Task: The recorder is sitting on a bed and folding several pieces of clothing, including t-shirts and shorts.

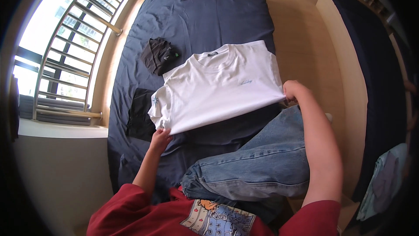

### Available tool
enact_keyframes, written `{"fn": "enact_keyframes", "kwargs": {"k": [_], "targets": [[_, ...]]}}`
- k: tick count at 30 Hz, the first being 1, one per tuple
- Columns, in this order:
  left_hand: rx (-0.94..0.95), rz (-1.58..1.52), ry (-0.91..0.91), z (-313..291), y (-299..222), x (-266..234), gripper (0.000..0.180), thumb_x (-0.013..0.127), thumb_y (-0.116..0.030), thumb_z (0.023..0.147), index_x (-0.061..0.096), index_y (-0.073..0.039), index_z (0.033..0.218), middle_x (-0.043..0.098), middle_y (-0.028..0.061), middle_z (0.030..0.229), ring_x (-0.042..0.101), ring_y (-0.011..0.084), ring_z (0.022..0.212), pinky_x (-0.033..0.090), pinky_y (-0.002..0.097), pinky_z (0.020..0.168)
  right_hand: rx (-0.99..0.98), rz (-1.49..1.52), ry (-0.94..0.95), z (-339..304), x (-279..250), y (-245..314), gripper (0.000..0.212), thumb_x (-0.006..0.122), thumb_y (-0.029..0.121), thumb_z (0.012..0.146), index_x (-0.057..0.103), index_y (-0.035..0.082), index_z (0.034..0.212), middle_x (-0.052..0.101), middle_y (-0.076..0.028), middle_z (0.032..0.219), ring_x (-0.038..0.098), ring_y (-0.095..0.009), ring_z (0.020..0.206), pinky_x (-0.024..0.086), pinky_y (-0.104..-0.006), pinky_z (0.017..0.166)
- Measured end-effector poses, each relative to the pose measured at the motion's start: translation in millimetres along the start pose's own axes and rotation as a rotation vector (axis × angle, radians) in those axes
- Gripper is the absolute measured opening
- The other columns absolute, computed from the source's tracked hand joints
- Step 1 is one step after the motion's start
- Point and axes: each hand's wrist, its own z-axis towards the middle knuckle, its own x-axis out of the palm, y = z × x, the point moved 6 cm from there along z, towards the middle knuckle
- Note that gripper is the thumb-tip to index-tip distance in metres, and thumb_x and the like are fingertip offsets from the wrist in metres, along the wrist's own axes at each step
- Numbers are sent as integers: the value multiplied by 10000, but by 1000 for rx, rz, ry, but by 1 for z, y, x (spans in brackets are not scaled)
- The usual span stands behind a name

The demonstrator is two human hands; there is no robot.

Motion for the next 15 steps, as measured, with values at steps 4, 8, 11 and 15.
{"fn": "enact_keyframes", "kwargs": {"k": [4, 8, 11, 15], "targets": [[-49, 523, -125, -12, 7, -2, 188, 656, -27, 778, 478, -30, 839, 582, 98, 725, 618, 205, 575, 503, 295, 475, 60, -97, 14, -7, 4, 3, 148, 681, -38, 630, 638, 35, 752, 645, -101, 677, 600, -187, 530, 497, -325, 473], [264, 961, -236, -19, -31, 16, 159, 632, -69, 775, 512, 1, 852, 603, 118, 716, 607, 190, 590, 482, 315, 552, 79, -241, -4, -14, -4, 13, 198, 698, 11, 620, 683, 22, 817, 667, -152, 846, 651, -261, 736, 527, -378, 616], [495, 1090, -115, -21, -57, 67, 141, 629, -99, 782, 549, 1, 841, 612, 129, 717, 615, 225, 637, 482, 327, 598, 39, -344, -94, -10, -4, 30, 265, 709, 46, 616, 710, 33, 881, 672, -165, 969, 665, -292, 878, 534, -403, 700], [760, 1157, 114, 2, -88, 178, 108, 622, -102, 779, 605, -23, 851, 617, 142, 826, 605, 300, 791, 479, 364, 703, -340, -305, 350, -14, 51, 109, 227, 734, 218, 687, 685, 54, 837, 673, -106, 789, 628, -198, 659, 516, -338, 591]]}}
